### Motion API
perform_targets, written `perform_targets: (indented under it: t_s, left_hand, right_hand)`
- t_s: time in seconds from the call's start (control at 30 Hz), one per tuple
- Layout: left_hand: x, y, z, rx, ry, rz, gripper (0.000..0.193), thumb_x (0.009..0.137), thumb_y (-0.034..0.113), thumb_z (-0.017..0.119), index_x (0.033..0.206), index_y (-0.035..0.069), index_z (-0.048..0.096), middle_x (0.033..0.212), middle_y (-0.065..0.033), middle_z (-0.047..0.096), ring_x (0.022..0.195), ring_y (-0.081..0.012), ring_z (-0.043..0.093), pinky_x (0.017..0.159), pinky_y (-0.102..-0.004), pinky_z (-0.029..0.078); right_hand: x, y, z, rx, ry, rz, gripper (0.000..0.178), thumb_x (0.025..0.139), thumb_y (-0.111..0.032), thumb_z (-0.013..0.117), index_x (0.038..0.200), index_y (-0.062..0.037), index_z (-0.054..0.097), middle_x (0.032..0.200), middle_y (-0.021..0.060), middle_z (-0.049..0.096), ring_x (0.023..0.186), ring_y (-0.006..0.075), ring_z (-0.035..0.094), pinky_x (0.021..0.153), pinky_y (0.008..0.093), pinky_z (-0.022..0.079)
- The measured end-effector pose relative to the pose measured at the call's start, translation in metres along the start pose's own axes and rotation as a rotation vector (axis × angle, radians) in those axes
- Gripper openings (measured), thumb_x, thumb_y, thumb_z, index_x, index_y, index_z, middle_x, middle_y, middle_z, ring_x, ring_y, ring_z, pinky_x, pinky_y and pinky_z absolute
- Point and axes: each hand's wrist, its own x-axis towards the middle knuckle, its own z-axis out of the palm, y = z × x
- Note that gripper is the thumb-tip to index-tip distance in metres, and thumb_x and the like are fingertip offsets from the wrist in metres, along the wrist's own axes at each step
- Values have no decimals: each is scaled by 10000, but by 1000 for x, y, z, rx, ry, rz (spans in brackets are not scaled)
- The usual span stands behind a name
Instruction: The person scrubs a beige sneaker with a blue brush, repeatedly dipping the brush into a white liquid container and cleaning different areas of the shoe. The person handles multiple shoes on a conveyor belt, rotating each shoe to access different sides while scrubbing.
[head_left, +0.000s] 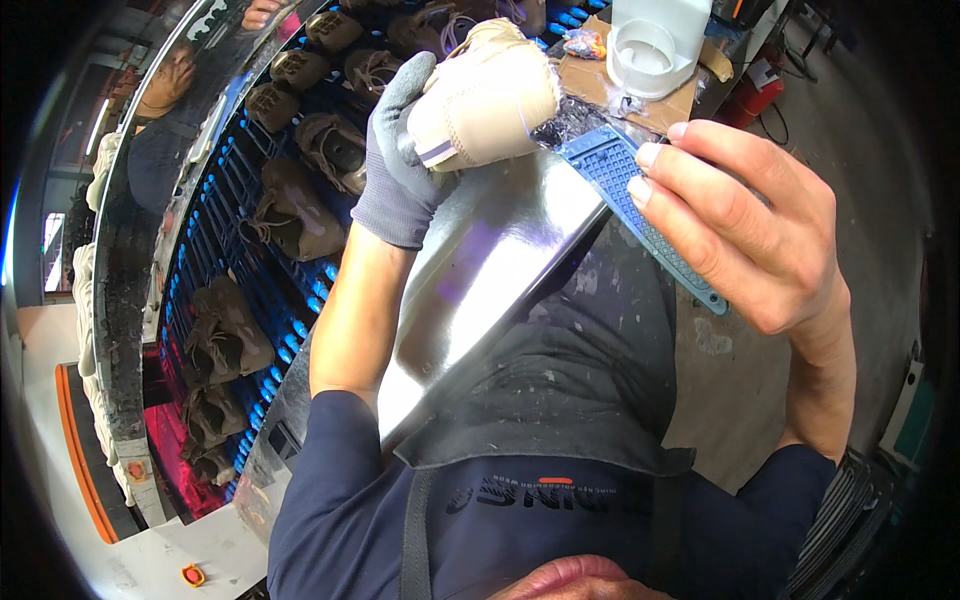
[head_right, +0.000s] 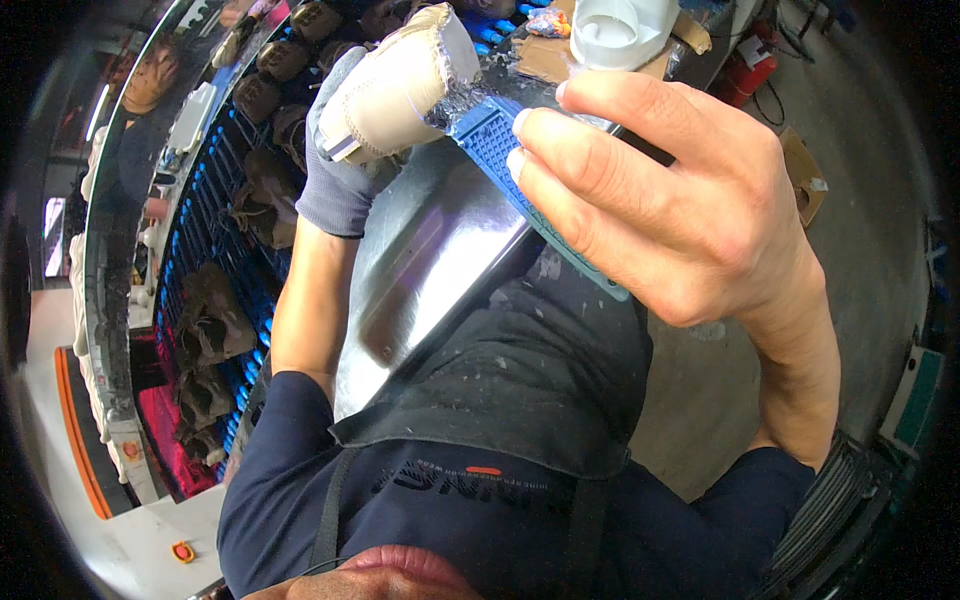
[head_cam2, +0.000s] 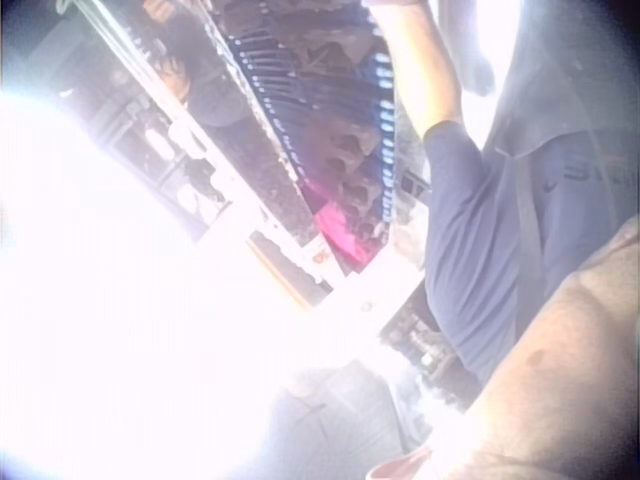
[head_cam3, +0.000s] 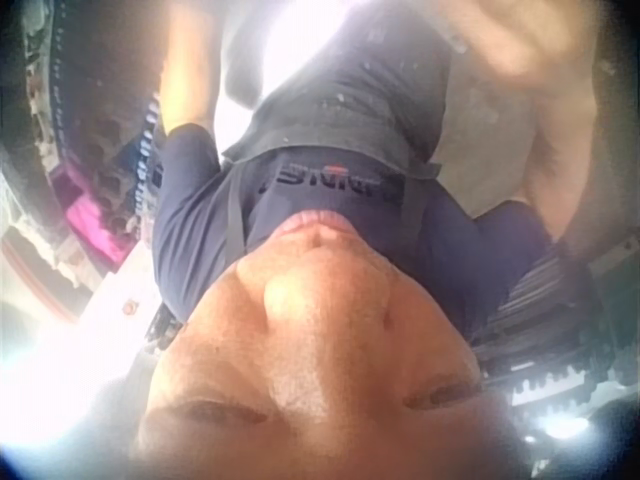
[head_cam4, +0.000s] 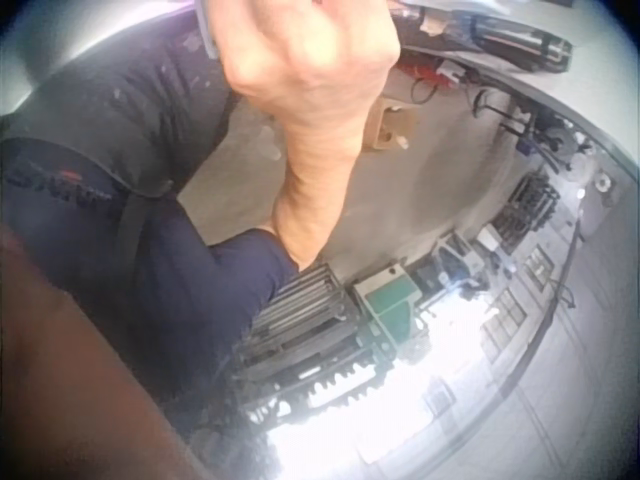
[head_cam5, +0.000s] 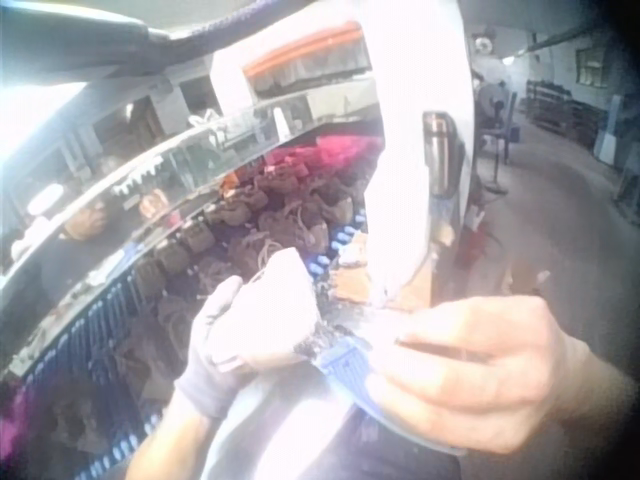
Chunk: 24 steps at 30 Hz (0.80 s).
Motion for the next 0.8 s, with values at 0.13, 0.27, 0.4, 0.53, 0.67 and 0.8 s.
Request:
perform_targets:
  t_s: [0.13, 0.27, 0.4, 0.53, 0.67, 0.8]
  left_hand:
    - [1, -2, -3, -70, -20, -19, 496, 1056, 366, 564, 1394, 4, 589, 1326, -191, 688, 1193, -323, 689, 1114, -473, 490]
    - [4, -5, -11, -208, -62, -70, 532, 1053, 383, 558, 1438, 16, 558, 1370, -189, 666, 1222, -332, 674, 1151, -479, 452]
    - [13, -10, -18, -548, -226, -204, 571, 1050, 400, 552, 1482, 27, 527, 1413, -186, 645, 1251, -341, 659, 1189, -486, 414]
    - [5, -31, -19, -811, -360, -353, 613, 1047, 417, 545, 1526, 39, 496, 1457, -184, 623, 1280, -350, 643, 1226, -492, 376]
    - [-32, -58, -33, -809, -315, -391, 637, 1027, 413, 562, 1533, 33, 484, 1461, -190, 617, 1284, -349, 642, 1218, -487, 390]
    - [-48, -74, -40, -755, -275, -410, 664, 1007, 408, 578, 1540, 28, 472, 1466, -197, 611, 1288, -348, 640, 1209, -482, 404]
  right_hand:
    - [-1, -3, -2, -14, -6, 14, 371, 630, -46, 874, 974, 27, 755, 1015, 134, 756, 969, 306, 743, 773, 378, 657]
    - [-6, -4, 3, 3, -8, 32, 365, 652, -52, 856, 995, 26, 758, 1025, 137, 753, 991, 310, 739, 763, 377, 646]
    - [-19, 2, 8, 137, -38, 152, 364, 701, -50, 826, 1047, 35, 753, 1047, 149, 745, 986, 314, 732, 789, 381, 625]
    - [-46, -6, 34, 581, 274, 635, 277, 876, 13, 767, 1152, 22, 747, 1094, 168, 750, 978, 267, 729, 845, 365, 596]
    - [-37, -72, 76, 1218, 541, 913, 255, 919, -108, 716, 1102, 70, 703, 962, 189, 706, 768, 232, 710, 699, 355, 600]
    - [-52, -25, 118, 1401, 720, 1438, 182, 976, -116, 694, 1048, 47, 726, 939, 144, 748, 741, 159, 700, 642, 279, 560]
